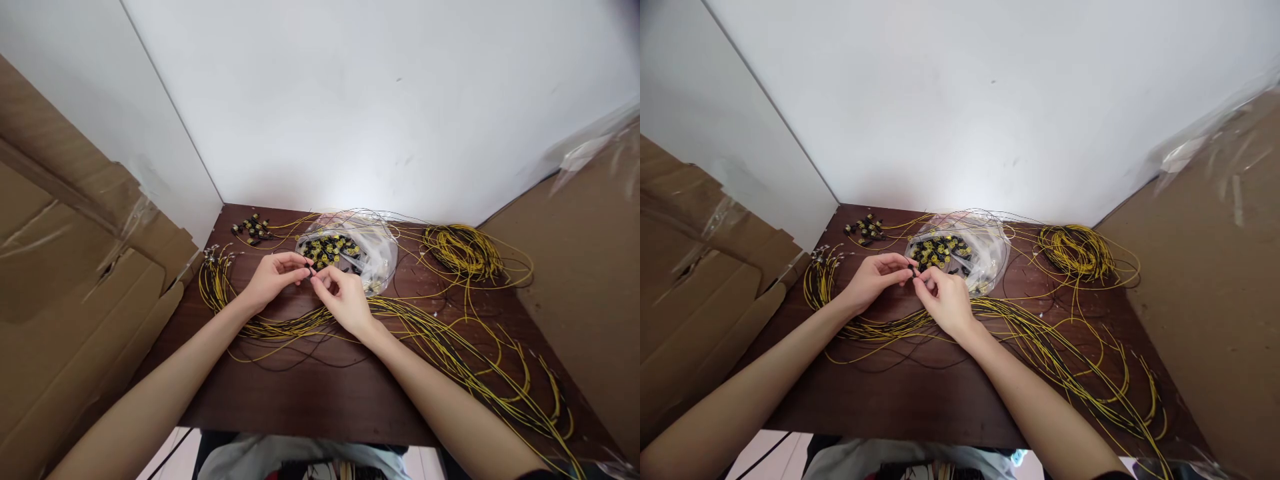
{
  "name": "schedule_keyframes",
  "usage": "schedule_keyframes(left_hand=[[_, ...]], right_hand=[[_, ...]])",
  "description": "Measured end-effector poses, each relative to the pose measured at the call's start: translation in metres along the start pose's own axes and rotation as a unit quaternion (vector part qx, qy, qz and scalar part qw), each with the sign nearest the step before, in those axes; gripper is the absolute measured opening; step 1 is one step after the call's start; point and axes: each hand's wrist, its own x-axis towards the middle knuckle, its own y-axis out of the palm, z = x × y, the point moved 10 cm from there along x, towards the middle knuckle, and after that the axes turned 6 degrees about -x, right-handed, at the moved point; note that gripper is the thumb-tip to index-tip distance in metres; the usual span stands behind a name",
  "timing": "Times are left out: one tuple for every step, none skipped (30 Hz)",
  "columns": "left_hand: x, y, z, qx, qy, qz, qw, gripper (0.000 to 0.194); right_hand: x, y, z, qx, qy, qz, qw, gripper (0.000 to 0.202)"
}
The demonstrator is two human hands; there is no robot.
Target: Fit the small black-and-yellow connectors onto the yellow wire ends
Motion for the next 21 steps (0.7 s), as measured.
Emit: schedule_keyframes(left_hand=[[-0.0001,-0.0001,0.0003,0.0,0.0,0.001,1.0,0.022],[0.0,0.0,0.0007,-0.002,0.001,0.003,1.0,0.022],[0.0,0.0001,0.0011,-0.004,0.001,0.005,1.0,0.023],[0.0002,0.0003,0.0014,-0.007,0.001,0.008,1.0,0.024],[0.0003,0.0005,0.0016,-0.009,0.002,0.01,1.0,0.024],[0.0005,0.0004,0.0018,-0.011,0.002,0.01,1.0,0.025],[0.0006,0.0001,0.0017,-0.012,0.003,0.008,1.0,0.025],[0.0007,-0.0003,0.0017,-0.013,0.003,0.005,1.0,0.025],[0.0008,-0.0008,0.0015,-0.013,0.003,0.002,1.0,0.026],[0.0008,-0.0014,0.0012,-0.015,0.003,-0.003,1.0,0.025],[0.0007,-0.0018,0.0008,-0.017,0.004,-0.006,1.0,0.025],[0.0006,-0.0019,0.0004,-0.019,0.005,-0.007,1.0,0.025],[0.0005,-0.0015,0.0,-0.02,0.005,-0.005,1.0,0.024],[0.0003,-0.0008,-0.0002,-0.018,0.005,-0.003,1.0,0.023],[0.0001,-0.0003,-0.0004,-0.014,0.006,0.0,1.0,0.022],[-0.0001,0.0,-0.0004,-0.007,0.007,0.002,1.0,0.022],[-0.0003,0.0,-0.0003,0.0,0.007,0.002,1.0,0.022],[-0.0005,0.0,0.0001,0.006,0.006,0.002,1.0,0.022],[-0.0006,0.0,0.0005,0.009,0.005,0.002,1.0,0.022],[-0.0006,0.0001,0.001,0.007,0.004,0.003,1.0,0.022],[-0.0006,0.0003,0.0014,0.003,0.002,0.003,1.0,0.022]], right_hand=[[0.0001,0.0004,0.0001,-0.002,-0.002,0.001,1.0,0.019],[0.0002,0.0007,0.0002,-0.004,-0.003,0.003,1.0,0.019],[0.0003,0.0011,0.0005,-0.005,-0.005,0.005,1.0,0.019],[0.0003,0.0014,0.0008,-0.004,-0.007,0.007,1.0,0.019],[0.0002,0.0016,0.0012,-0.004,-0.009,0.008,1.0,0.018],[0.0001,0.0017,0.0017,-0.003,-0.011,0.009,1.0,0.017],[-0.0001,0.0016,0.0021,-0.002,-0.012,0.01,1.0,0.016],[-0.0004,0.0016,0.0024,-0.003,-0.012,0.011,1.0,0.015],[-0.0007,0.0016,0.0027,-0.005,-0.012,0.012,1.0,0.015],[-0.0009,0.0015,0.0032,-0.006,-0.012,0.012,1.0,0.015],[-0.0012,0.0013,0.0037,-0.008,-0.013,0.013,1.0,0.015],[-0.0013,0.0009,0.0041,-0.008,-0.013,0.012,1.0,0.016],[-0.0013,0.0004,0.0043,-0.007,-0.013,0.011,1.0,0.016],[-0.0012,-0.0001,0.0043,-0.005,-0.012,0.01,1.0,0.018],[-0.0009,-0.0004,0.004,-0.004,-0.011,0.008,1.0,0.019],[-0.0006,-0.0005,0.0035,-0.004,-0.01,0.008,1.0,0.021],[-0.0002,-0.0002,0.0031,-0.006,-0.01,0.009,1.0,0.023],[0.0001,0.0002,0.003,-0.009,-0.012,0.01,1.0,0.023],[0.0004,0.0008,0.0033,-0.011,-0.016,0.012,1.0,0.023],[0.0006,0.0014,0.0039,-0.014,-0.021,0.013,1.0,0.022],[0.0007,0.0019,0.0046,-0.015,-0.025,0.014,0.999,0.021]])
